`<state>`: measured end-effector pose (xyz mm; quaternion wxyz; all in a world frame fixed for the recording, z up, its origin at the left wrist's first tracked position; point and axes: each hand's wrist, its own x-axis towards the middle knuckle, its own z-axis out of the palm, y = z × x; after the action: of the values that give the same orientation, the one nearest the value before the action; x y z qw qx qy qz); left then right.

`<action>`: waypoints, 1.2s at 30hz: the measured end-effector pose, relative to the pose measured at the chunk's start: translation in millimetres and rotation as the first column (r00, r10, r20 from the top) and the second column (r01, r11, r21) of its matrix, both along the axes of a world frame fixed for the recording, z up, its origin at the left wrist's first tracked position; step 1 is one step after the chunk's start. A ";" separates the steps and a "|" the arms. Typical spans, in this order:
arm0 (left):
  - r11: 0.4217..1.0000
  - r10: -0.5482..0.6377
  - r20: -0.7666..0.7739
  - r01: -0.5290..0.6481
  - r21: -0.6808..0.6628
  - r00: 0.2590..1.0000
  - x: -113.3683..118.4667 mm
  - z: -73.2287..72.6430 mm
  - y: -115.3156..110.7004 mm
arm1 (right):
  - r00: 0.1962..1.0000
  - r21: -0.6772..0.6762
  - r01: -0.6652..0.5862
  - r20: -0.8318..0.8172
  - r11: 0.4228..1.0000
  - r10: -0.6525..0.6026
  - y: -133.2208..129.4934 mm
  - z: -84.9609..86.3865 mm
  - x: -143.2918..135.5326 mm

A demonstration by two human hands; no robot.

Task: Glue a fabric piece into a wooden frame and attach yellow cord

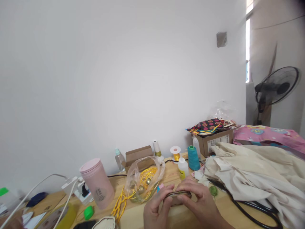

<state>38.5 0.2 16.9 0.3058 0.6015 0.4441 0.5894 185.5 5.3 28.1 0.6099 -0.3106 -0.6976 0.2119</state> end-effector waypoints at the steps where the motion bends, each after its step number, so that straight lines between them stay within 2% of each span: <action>1: 1.000 -0.002 0.017 0.002 -0.013 1.000 -2.0 -0.5 1.3 | 1.000 -0.016 0.004 -0.012 1.000 -0.005 0.8 -1.7 0.2; 5: 0.997 -0.007 0.057 0.011 -0.077 0.998 -11.3 1.4 5.6 | 1.000 -0.095 0.023 -0.016 0.995 -0.025 3.1 -5.2 2.2; 12: 0.996 -0.011 0.242 0.032 -0.082 0.970 -6.1 8.4 1.4 | 0.999 -0.012 -0.003 0.038 1.000 0.003 2.0 2.9 6.0; 14: 0.996 -0.031 0.306 0.057 -0.075 0.952 -3.9 9.2 0.9 | 0.999 -0.001 -0.012 0.046 1.000 0.012 1.6 4.0 6.7; 17: 0.982 -0.099 0.431 0.159 -0.106 0.897 -3.7 9.6 1.5 | 0.997 0.019 -0.046 0.063 0.999 0.044 1.5 4.2 6.7; 22: 0.901 -0.157 0.570 0.353 -0.252 0.806 -7.2 11.7 -1.1 | 0.984 -0.007 -0.148 0.100 0.989 0.148 3.4 2.3 3.7; 27: 0.799 -0.257 0.617 0.523 -0.297 0.744 -8.6 16.2 -6.4 | 0.967 -0.053 -0.242 0.067 0.969 0.245 5.8 -4.5 -0.1; 30: 0.745 -0.269 0.658 0.585 -0.321 0.703 -10.7 14.2 -3.6 | 0.960 -0.097 -0.272 0.044 0.957 0.277 5.4 -7.7 -1.9; 31: 0.751 -0.247 0.688 0.584 -0.309 0.682 -12.5 12.9 -1.3 | 0.959 -0.115 -0.278 0.030 0.954 0.283 5.4 -8.0 -2.2; 33: 0.807 -0.165 0.785 0.540 -0.241 0.597 -18.6 10.8 4.3 | 0.961 -0.180 -0.275 -0.025 0.944 0.275 6.2 -7.9 -1.6; 36: 0.909 0.023 0.924 0.377 -0.178 0.382 -32.9 10.5 12.6 | 0.957 -0.347 -0.274 -0.194 0.897 0.217 10.1 -6.4 1.5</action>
<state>5.5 12.8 27.3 0.6646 0.1588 0.2358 0.6911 187.0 15.4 21.7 0.5592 -0.3125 -0.6308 0.4378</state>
